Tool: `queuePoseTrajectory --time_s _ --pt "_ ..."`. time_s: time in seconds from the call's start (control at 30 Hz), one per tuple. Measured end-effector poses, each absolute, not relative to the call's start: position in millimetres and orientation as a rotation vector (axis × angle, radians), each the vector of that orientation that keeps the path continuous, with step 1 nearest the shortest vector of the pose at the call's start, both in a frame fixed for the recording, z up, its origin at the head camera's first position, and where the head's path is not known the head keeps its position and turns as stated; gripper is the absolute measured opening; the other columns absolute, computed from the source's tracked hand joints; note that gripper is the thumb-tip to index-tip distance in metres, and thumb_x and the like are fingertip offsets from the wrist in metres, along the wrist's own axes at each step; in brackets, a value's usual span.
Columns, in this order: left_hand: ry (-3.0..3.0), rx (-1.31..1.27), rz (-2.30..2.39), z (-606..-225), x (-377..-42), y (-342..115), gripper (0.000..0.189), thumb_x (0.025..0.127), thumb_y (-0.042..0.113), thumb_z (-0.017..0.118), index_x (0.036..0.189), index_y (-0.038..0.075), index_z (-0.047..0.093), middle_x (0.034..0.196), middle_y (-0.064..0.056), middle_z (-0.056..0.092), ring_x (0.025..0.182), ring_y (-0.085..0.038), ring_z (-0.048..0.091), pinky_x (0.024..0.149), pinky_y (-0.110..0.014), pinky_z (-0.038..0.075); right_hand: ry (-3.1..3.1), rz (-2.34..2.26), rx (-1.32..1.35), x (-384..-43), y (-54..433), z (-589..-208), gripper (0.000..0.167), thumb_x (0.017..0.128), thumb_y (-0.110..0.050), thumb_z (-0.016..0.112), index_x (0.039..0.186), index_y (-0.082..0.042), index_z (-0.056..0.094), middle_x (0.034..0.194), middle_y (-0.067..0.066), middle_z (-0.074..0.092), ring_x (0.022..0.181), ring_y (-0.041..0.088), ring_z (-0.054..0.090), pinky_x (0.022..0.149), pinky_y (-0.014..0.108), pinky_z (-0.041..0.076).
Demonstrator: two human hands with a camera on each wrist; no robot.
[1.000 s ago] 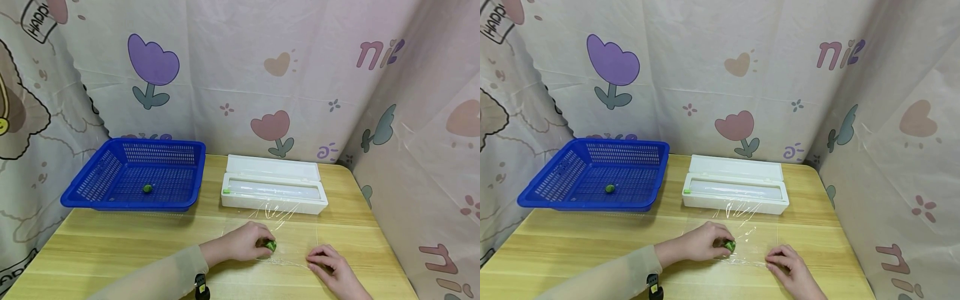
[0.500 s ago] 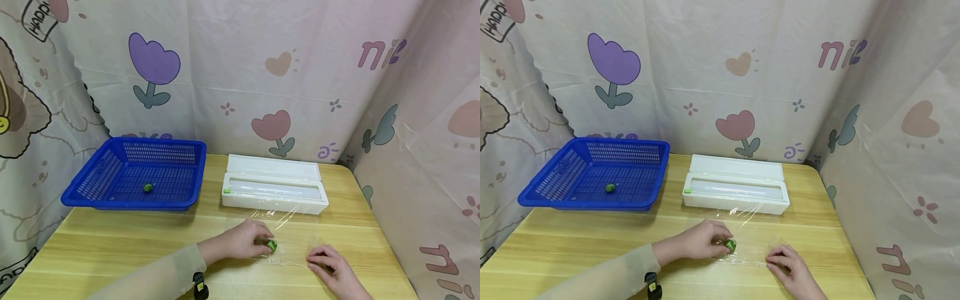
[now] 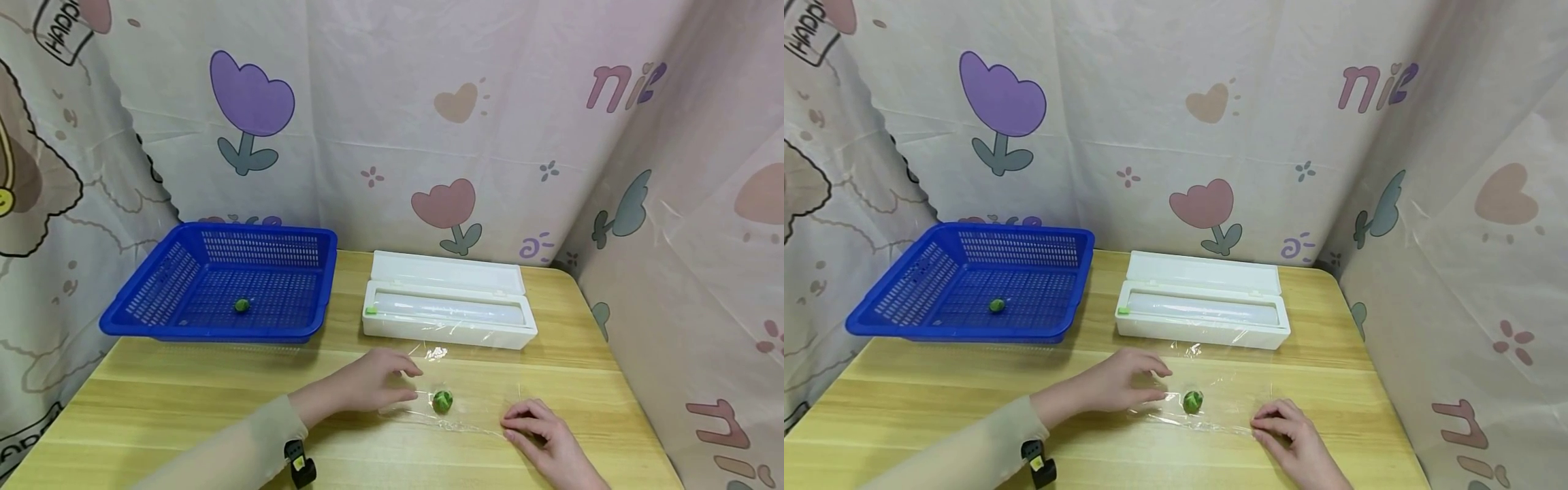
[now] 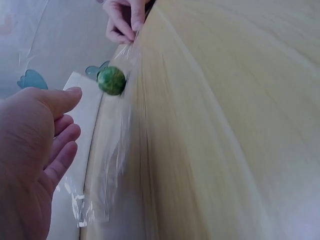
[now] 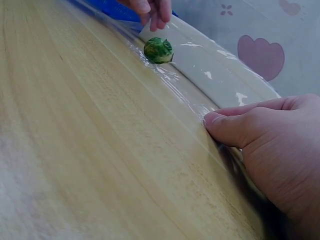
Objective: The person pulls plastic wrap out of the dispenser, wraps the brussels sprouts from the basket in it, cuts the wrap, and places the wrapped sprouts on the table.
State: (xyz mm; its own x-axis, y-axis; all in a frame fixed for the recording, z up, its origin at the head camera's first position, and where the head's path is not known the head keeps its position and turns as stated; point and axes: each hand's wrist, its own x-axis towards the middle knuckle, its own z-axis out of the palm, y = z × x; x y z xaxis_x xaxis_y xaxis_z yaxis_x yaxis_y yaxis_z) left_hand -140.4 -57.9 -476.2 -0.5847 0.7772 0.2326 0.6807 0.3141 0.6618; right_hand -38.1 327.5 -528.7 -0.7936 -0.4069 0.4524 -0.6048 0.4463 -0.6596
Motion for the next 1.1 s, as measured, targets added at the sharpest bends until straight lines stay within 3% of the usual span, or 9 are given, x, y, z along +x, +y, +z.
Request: queuePoseTrajectory --time_s 0.3,0.57,0.73,0.9,1.1 --pt "2.375 1.381 1.195 -482.0 -137.1 -83.4 0.019 0.099 0.019 0.078 0.114 0.007 0.08 0.111 -0.001 0.076 0.104 -0.007 0.068 0.093 -0.027 0.055 -2.495 1.267 0.885 -36.8 326.6 -522.5 0.04 0.082 0.015 0.082 0.105 -0.016 0.082 0.112 0.004 0.069 0.105 0.017 0.063 0.088 0.015 0.052" --pt "2.332 1.388 1.076 -484.0 -130.1 -96.7 0.019 0.101 0.025 0.075 0.115 0.014 0.082 0.108 0.015 0.072 0.1 0.003 0.064 0.09 -0.019 0.053 -2.576 1.289 0.859 -33.9 327.5 -518.6 0.032 0.087 0.001 0.085 0.114 -0.016 0.082 0.117 0.001 0.068 0.111 0.015 0.062 0.093 0.015 0.051" --pt "2.335 1.397 1.023 -484.0 -125.4 -100.6 0.023 0.099 0.029 0.079 0.116 0.015 0.082 0.108 0.013 0.072 0.098 0.002 0.063 0.086 -0.016 0.052 -2.577 1.289 0.893 -33.3 328.4 -517.9 0.03 0.088 -0.003 0.086 0.116 -0.013 0.081 0.118 0.002 0.067 0.113 0.016 0.06 0.096 0.014 0.048" --pt "2.36 1.409 0.96 -484.4 -122.9 -103.3 0.025 0.097 0.031 0.081 0.117 0.015 0.082 0.109 0.013 0.069 0.09 0.001 0.06 0.078 -0.014 0.05 -2.546 1.303 0.928 -34.4 328.1 -519.2 0.031 0.087 0.001 0.085 0.115 -0.013 0.081 0.119 0.004 0.066 0.113 0.016 0.061 0.096 0.015 0.049" --pt "2.375 1.488 0.899 -487.2 -123.2 -105.1 0.019 0.098 0.025 0.08 0.114 0.015 0.082 0.109 0.011 0.066 0.084 0.003 0.058 0.076 -0.009 0.047 -2.476 1.322 0.969 -35.8 328.0 -520.6 0.037 0.083 0.013 0.083 0.11 -0.011 0.083 0.116 0.008 0.066 0.107 0.019 0.062 0.086 0.017 0.054"
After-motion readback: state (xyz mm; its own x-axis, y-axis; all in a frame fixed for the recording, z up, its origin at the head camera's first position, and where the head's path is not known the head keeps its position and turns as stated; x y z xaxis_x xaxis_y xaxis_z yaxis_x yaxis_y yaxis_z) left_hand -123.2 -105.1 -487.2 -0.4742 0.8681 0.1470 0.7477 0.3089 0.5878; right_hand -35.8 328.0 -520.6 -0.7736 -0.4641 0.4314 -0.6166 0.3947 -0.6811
